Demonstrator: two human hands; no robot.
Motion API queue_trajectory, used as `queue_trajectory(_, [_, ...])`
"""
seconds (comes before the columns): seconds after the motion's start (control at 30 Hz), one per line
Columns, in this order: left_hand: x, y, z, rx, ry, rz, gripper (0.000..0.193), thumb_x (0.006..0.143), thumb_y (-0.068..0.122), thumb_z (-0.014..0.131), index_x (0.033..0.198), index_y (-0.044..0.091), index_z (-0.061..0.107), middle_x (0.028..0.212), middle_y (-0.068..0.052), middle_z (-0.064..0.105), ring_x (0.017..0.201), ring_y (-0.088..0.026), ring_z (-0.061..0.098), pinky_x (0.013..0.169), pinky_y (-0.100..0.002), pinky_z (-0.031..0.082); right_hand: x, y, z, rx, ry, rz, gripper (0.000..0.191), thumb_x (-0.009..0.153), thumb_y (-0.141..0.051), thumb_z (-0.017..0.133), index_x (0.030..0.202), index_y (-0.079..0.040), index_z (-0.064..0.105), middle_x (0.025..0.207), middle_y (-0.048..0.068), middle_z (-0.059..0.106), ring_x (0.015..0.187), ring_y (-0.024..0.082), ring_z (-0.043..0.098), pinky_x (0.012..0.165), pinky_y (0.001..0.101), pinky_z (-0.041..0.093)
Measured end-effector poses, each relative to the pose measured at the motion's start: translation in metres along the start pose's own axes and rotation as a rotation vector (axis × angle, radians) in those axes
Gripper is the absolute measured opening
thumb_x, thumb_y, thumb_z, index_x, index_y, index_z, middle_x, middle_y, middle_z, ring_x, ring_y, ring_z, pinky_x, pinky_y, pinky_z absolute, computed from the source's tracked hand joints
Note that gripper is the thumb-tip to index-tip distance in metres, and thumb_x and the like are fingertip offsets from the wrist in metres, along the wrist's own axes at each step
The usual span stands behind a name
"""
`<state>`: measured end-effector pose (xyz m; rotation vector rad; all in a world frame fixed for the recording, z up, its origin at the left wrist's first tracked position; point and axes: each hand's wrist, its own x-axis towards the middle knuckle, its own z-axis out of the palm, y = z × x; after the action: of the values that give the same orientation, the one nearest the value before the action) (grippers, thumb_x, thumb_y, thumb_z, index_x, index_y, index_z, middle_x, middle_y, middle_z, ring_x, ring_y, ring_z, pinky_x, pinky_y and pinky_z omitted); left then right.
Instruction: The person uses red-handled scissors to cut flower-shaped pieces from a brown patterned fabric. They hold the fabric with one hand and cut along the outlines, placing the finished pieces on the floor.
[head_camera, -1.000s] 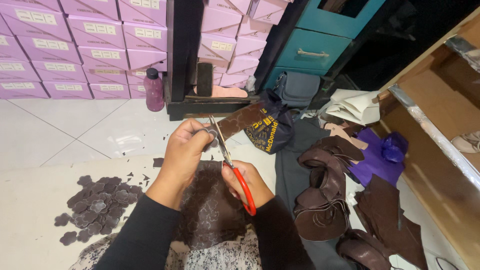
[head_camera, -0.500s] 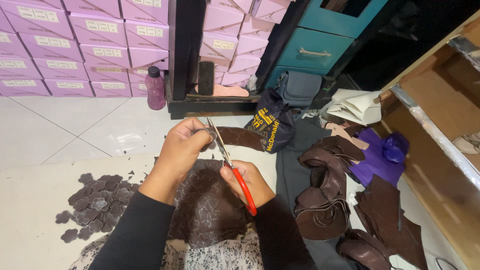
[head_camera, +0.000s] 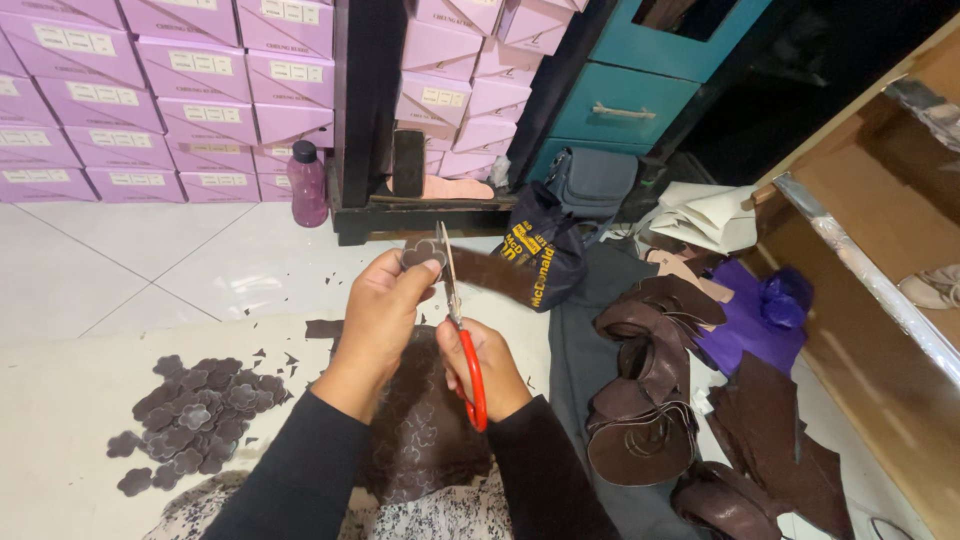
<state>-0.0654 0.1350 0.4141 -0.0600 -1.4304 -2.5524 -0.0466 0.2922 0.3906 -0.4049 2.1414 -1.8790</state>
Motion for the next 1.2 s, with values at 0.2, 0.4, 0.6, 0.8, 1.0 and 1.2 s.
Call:
queue_trajectory(0.2, [0.003,-0.003,-0.006,0.101,-0.020,-0.012,0.008,0.095,0.009,0.068,0.098,0.001,0.071,0.088,0.000,0.069,0.076,-0.006,0.056,0.066,-0.024,0.043,0.002,0.005,-0.005,0.058,-0.053,-0.046,0.045,0.102,-0.050,0.057,0.083,-0.010,0.053,0.067,-0.003,0.050,0.055,0.007,0.049,0.051,0.0233,0.043])
queue_trajectory(0.4, [0.001,0.003,-0.005,0.064,-0.041,0.017,0.010,0.093,0.008,0.066,0.099,0.001,0.071,0.091,0.000,0.072,0.081,-0.005,0.062,0.074,-0.022,0.048,0.005,0.009,-0.004,0.091,-0.038,-0.016,0.045,0.101,-0.050,0.058,0.079,-0.011,0.050,0.063,-0.003,0.045,0.051,0.007,0.044,0.047,0.0237,0.038])
queue_trajectory(0.6, [0.002,0.008,-0.006,0.099,-0.047,0.025,0.009,0.093,0.007,0.065,0.097,0.001,0.070,0.090,0.000,0.072,0.080,-0.005,0.061,0.073,-0.022,0.048,0.003,0.002,-0.004,0.043,-0.046,0.031,0.046,0.099,-0.053,0.058,0.081,-0.011,0.050,0.062,-0.003,0.045,0.050,0.007,0.044,0.047,0.0235,0.037])
queue_trajectory(0.8, [0.003,0.007,-0.008,0.125,-0.080,0.022,0.007,0.093,0.006,0.066,0.096,0.001,0.070,0.087,0.001,0.070,0.077,-0.005,0.059,0.069,-0.022,0.047,0.000,0.001,-0.006,0.060,-0.094,0.015,0.044,0.099,-0.053,0.056,0.087,-0.011,0.052,0.067,-0.004,0.047,0.055,0.006,0.048,0.051,0.0234,0.041])
queue_trajectory(1.0, [0.003,0.006,-0.008,0.126,-0.056,0.024,0.010,0.093,0.007,0.065,0.098,0.001,0.070,0.090,0.001,0.072,0.079,-0.005,0.061,0.071,-0.022,0.048,0.004,0.003,-0.005,0.018,-0.082,-0.026,0.047,0.102,-0.054,0.055,0.087,-0.010,0.049,0.067,-0.002,0.044,0.054,0.008,0.044,0.050,0.0247,0.039])
queue_trajectory(1.2, [-0.002,0.001,-0.003,0.084,-0.060,-0.010,0.013,0.093,0.010,0.065,0.103,0.004,0.071,0.091,0.002,0.071,0.079,-0.004,0.059,0.073,-0.021,0.047,-0.003,0.002,-0.001,-0.089,0.013,0.060,0.043,0.099,-0.056,0.049,0.096,-0.013,0.056,0.064,0.000,0.048,0.053,0.009,0.048,0.049,0.0241,0.039])
